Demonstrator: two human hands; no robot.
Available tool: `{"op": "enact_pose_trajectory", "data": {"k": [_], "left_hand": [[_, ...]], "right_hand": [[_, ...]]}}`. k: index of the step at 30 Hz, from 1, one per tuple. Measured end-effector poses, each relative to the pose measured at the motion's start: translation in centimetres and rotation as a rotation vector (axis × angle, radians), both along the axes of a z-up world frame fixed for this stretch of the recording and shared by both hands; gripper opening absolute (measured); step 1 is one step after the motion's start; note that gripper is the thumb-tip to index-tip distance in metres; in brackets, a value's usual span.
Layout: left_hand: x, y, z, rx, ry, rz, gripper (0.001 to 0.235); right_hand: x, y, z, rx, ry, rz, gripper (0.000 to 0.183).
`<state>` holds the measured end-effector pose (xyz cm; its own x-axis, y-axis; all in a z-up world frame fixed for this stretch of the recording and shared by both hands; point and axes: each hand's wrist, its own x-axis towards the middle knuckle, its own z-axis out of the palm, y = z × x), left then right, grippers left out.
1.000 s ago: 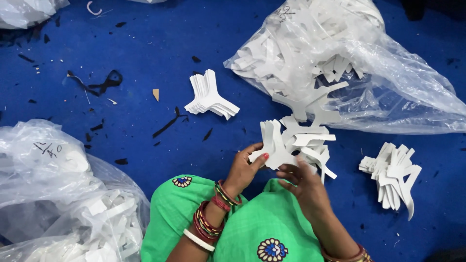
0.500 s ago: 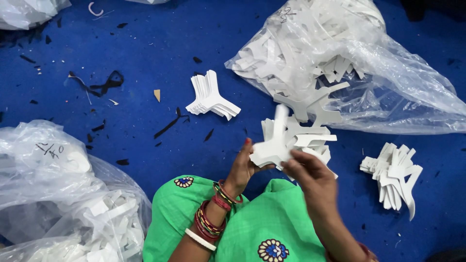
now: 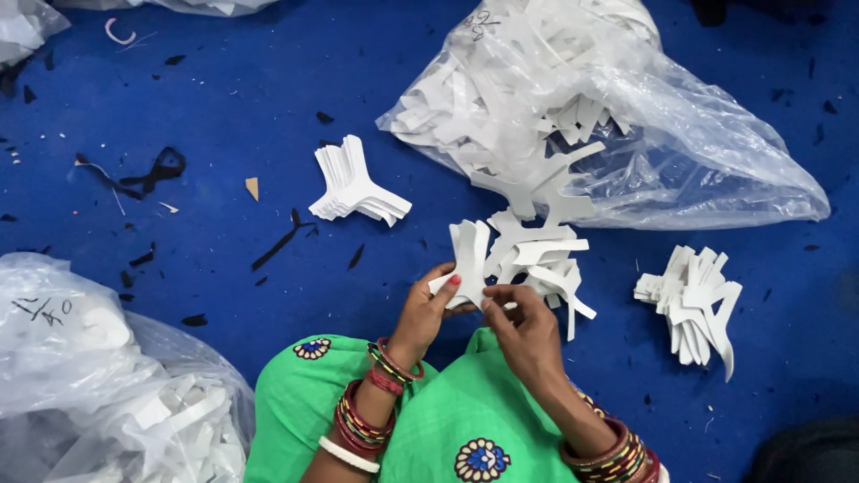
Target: The person sorts and stacks white shoe components from bags into organized piles on the floor.
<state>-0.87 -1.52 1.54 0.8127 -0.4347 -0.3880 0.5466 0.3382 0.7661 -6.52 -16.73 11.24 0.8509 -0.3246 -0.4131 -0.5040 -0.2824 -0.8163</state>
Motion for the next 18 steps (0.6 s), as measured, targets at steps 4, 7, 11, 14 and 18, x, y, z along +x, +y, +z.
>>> {"op": "enact_pose_trajectory", "data": {"k": [4, 7, 11, 14, 18], "left_hand": [[0.4, 0.6, 0.9, 0.058, 0.018, 0.044, 0.042], [0.6, 0.9, 1.4, 0.079, 0.016, 0.076, 0.042], [0.8, 0.9, 0.7, 0.08, 0.013, 0.092, 0.042], [1.1, 1.3, 0.6, 0.104, 0.035, 0.114, 0.04], [1.1, 1.8, 0.5, 0.109, 0.054, 0.139, 0.04]], "right_hand": [[2.1, -4.7, -3.2, -0.182, -0.169, 0.057, 0.02], [5.7, -6.9, -3.1, -0.376, -0.205, 0.045, 0.018], [8.6, -7.9, -3.7, -0.713, -0.275, 0.277, 0.025], [9.1, -7.8, -3.8, -0.888, -0.251, 0.367, 0.022], [7.8, -8.2, 0.8, -0.832, -0.202, 0.259, 0.018]]}}
